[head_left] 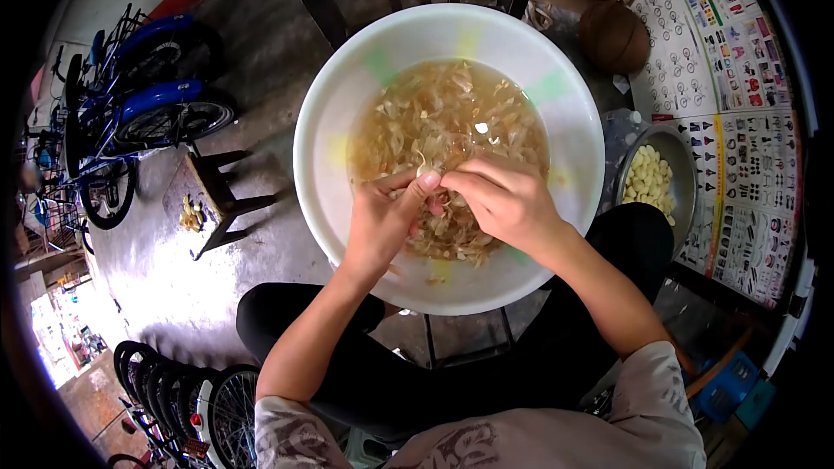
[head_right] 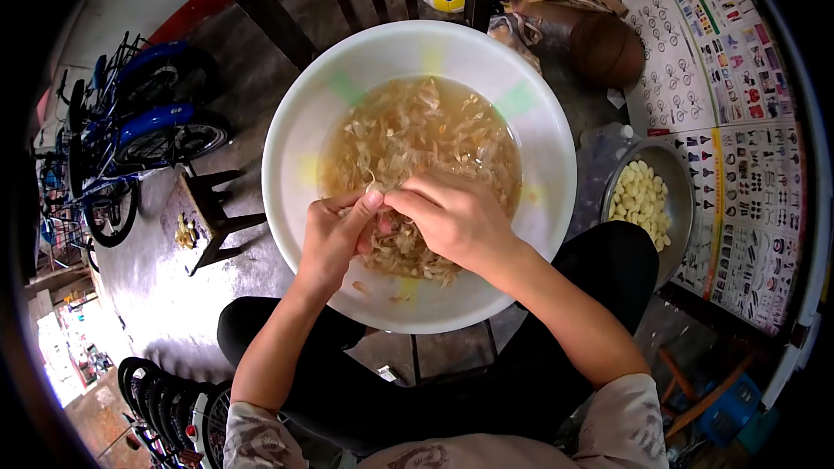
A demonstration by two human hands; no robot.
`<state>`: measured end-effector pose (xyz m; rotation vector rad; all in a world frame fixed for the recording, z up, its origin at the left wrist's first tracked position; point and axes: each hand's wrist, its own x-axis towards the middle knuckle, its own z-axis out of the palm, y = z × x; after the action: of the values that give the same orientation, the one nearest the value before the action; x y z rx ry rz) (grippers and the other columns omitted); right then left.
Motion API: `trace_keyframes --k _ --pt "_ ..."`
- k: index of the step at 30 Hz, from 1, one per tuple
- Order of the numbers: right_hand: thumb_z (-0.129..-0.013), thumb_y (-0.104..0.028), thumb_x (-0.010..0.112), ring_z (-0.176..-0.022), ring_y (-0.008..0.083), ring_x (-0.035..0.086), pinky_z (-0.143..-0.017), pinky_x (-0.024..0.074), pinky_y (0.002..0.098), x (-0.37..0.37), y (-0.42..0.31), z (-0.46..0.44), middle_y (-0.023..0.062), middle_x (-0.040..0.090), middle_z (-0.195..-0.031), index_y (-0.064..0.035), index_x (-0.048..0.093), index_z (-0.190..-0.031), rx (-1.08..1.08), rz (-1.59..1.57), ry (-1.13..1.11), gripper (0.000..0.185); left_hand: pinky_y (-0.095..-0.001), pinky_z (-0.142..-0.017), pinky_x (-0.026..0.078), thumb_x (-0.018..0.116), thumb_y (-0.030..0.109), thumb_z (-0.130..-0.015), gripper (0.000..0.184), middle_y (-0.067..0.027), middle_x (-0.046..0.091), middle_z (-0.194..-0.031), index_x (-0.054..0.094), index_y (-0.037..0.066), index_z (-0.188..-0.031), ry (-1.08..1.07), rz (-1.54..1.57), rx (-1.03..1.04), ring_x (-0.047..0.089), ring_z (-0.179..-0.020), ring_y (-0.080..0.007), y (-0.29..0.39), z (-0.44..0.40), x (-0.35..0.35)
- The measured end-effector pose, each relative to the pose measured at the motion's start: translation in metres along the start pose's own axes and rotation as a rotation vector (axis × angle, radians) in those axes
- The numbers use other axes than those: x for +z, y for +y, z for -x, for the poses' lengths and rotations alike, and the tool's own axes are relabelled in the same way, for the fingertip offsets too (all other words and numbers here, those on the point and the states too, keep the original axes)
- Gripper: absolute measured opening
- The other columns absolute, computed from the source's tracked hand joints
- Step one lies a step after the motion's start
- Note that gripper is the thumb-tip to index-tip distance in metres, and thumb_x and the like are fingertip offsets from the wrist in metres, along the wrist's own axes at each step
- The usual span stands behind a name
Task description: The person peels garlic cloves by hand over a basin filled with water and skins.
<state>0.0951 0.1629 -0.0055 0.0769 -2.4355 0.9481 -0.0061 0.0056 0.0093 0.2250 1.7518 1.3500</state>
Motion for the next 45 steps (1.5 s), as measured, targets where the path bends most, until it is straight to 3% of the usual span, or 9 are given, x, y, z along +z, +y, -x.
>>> trace_keyframes --k 10,18,21,28,30,34,38,41,45 --pt "-0.069 0.006 0.069 -0.062 0.0188 0.06 -0.054 0.0504 0.0318 0.009 -0.001 0.003 0.0032 0.057 -0.072 -0.0066 0.06 -0.095 0.04 -0.037 0.04 0.03 -0.0213 -0.045 0.031 0.06 0.036 -0.099 0.039 -0.0017 0.059 -0.069 0.073 0.0 -0.101 -0.042 -0.014 0.003 0.04 -0.051 -0.0048 0.001 -0.004 -0.001" --pt "-0.066 0.009 0.068 -0.062 0.0182 0.06 -0.053 0.0501 0.0309 0.01 -0.006 -0.002 0.003 0.056 -0.072 -0.0067 0.058 -0.096 0.112 -0.142 0.049 0.035 -0.0221 -0.048 0.028 0.059 0.031 -0.1 0.037 0.0053 0.046 -0.061 0.068 0.001 -0.12 -0.076 0.016 -0.004 0.037 -0.053 -0.0041 0.006 -0.002 -0.001" --pt "-0.066 0.009 0.068 -0.062 0.0183 0.06 -0.053 0.0501 0.0305 0.009 -0.008 -0.003 0.0034 0.056 -0.073 -0.0066 0.057 -0.097 0.134 -0.166 0.036 0.037 -0.0209 -0.047 0.034 0.061 0.031 -0.099 0.043 0.0012 0.063 -0.072 0.062 0.0 -0.129 -0.154 -0.009 -0.017 0.043 -0.054 -0.0016 0.0 -0.007 -0.01" --pt "-0.068 0.009 0.067 -0.064 0.0152 0.061 -0.052 0.0479 0.0284 0.001 -0.001 -0.006 0.0037 0.054 -0.073 -0.0066 0.06 -0.092 0.24 -0.218 0.075 0.03 -0.0205 -0.048 0.035 0.061 0.031 -0.099 0.042 0.0003 0.062 -0.072 0.062 0.004 -0.131 -0.257 -0.022 -0.037 0.041 -0.052 -0.0025 0.006 -0.003 -0.015" --pt "-0.069 0.009 0.067 -0.067 0.0157 0.063 -0.054 0.0488 0.0283 -0.001 0.004 -0.004 0.0043 0.056 -0.076 -0.0062 0.062 -0.089 0.29 -0.211 0.083 0.025 -0.0186 -0.047 0.027 0.055 0.023 -0.102 0.043 -0.0028 0.06 -0.08 0.052 0.005 -0.141 -0.306 0.067 -0.102 0.035 -0.052 -0.0034 0.007 -0.003 -0.014" --pt "-0.074 0.006 0.068 -0.072 0.0189 0.066 -0.063 0.0527 0.0307 -0.005 0.02 -0.002 0.0046 0.059 -0.084 -0.0057 0.068 -0.091 0.324 -0.179 0.022 0.02 -0.0204 -0.047 0.032 0.057 0.03 -0.101 0.046 -0.0012 0.063 -0.079 0.052 0.007 -0.141 -0.343 0.234 -0.121 0.038 -0.051 -0.0036 0.012 -0.003 -0.016" --pt "-0.08 -0.005 0.073 -0.078 0.0196 0.065 -0.072 0.0569 0.0289 0.001 0.006 -0.005 0.0039 0.06 -0.098 -0.0045 0.071 -0.102 0.163 -0.127 0.079 0.022 -0.0181 -0.045 0.024 0.052 0.026 -0.103 0.039 -0.0018 0.059 -0.083 0.048 0.01 -0.139 -0.226 0.341 -0.173 0.034 -0.051 -0.0018 0.004 -0.006 -0.016" --pt "-0.077 -0.011 0.081 -0.081 0.02 0.066 -0.069 0.055 0.0307 0.001 -0.01 -0.003 0.0055 0.062 -0.096 -0.0041 0.069 -0.098 0.246 -0.342 0.038 0.025 -0.0189 -0.044 0.023 0.054 0.025 -0.103 0.035 0.0019 0.054 -0.077 0.052 0.009 -0.133 -0.157 0.335 -0.131 0.034 -0.051 -0.0017 0.005 -0.003 -0.008" --pt "-0.078 -0.004 0.078 -0.079 0.0221 0.068 -0.066 0.0542 0.0315 0.003 0.0 0.002 0.0066 0.064 -0.095 -0.0026 0.068 -0.092 0.273 -0.243 0.093 0.017 -0.0199 -0.044 0.023 0.058 0.021 -0.1 0.033 0.0057 0.047 -0.069 0.054 0.003 -0.128 -0.187 0.237 -0.132 0.034 -0.051 -0.002 0.005 0.001 -0.007"
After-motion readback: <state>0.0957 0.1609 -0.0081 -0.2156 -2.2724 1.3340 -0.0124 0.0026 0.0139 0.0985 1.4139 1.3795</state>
